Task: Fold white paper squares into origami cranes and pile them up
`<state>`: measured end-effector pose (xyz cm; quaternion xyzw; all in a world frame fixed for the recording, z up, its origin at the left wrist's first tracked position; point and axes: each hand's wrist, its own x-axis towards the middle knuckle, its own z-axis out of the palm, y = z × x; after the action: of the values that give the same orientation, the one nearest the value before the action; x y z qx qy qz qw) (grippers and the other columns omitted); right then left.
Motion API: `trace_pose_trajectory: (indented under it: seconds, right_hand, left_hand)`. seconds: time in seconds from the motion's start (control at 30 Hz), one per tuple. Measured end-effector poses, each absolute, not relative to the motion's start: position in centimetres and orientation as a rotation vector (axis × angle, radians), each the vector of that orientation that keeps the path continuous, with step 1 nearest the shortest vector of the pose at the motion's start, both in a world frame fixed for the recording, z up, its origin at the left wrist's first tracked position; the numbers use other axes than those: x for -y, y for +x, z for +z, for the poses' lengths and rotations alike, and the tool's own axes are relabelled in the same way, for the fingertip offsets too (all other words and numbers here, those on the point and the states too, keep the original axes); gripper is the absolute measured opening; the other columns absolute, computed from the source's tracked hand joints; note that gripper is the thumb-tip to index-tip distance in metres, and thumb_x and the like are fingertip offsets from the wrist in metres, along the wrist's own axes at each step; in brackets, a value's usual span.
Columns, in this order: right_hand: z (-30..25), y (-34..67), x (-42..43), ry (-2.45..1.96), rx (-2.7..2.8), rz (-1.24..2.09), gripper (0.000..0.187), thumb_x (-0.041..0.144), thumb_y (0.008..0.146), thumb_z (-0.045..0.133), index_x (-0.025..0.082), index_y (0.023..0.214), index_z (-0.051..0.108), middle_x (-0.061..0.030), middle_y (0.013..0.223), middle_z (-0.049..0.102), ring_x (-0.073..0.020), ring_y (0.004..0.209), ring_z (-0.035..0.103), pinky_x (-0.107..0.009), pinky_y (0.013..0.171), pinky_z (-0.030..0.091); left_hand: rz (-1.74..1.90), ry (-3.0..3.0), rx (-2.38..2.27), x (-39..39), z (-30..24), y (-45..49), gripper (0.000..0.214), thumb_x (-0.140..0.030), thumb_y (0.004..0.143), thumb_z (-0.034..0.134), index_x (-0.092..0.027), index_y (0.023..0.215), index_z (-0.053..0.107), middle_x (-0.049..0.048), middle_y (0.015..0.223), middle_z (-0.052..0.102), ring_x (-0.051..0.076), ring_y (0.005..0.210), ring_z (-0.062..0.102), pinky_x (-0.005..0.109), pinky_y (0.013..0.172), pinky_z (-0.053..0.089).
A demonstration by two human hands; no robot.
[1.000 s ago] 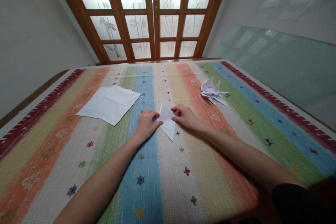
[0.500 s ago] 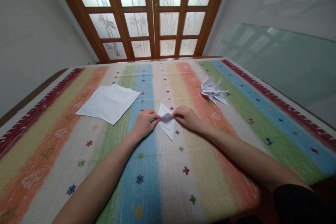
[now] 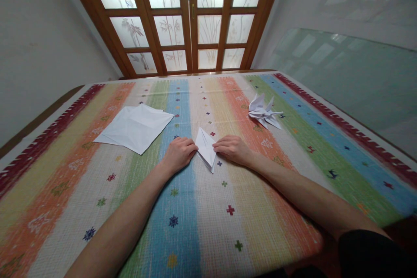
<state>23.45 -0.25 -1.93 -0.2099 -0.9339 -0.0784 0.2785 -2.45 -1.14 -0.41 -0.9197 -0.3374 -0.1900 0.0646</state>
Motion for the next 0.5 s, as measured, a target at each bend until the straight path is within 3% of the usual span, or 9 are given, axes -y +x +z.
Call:
trace_pose_trajectory:
  seconds: [0.33,0.5]
  right_hand:
    - [-1.71,23.41,0.36,-0.492,2.559,-0.261,0.031,0.018,0.098,0.043,0.018,0.086,0.072,-0.0064,0.095,0.077,-0.0174,0.086,0.073,-0.031,0.076,0.057]
    - [-1.93,23.77,0.23,-0.546,2.559,-0.177,0.027,0.020,0.097,0.046,0.018,0.092,0.073,-0.0069,0.097,0.077,-0.0172,0.088,0.073,-0.031,0.077,0.057]
  left_hand:
    - [-0.370,-2.697,0.870,1.69,0.06,-2.26,0.014,-0.016,0.091,0.054,-0.018,0.089,0.068,0.0025,0.081,0.069,0.017,0.070,0.061,0.032,0.067,0.041]
    - [-0.293,-2.732,0.844,1.74,0.53,-2.28,0.017,-0.014,0.090,0.051,-0.016,0.083,0.067,0.0032,0.079,0.067,0.017,0.070,0.060,0.032,0.068,0.041]
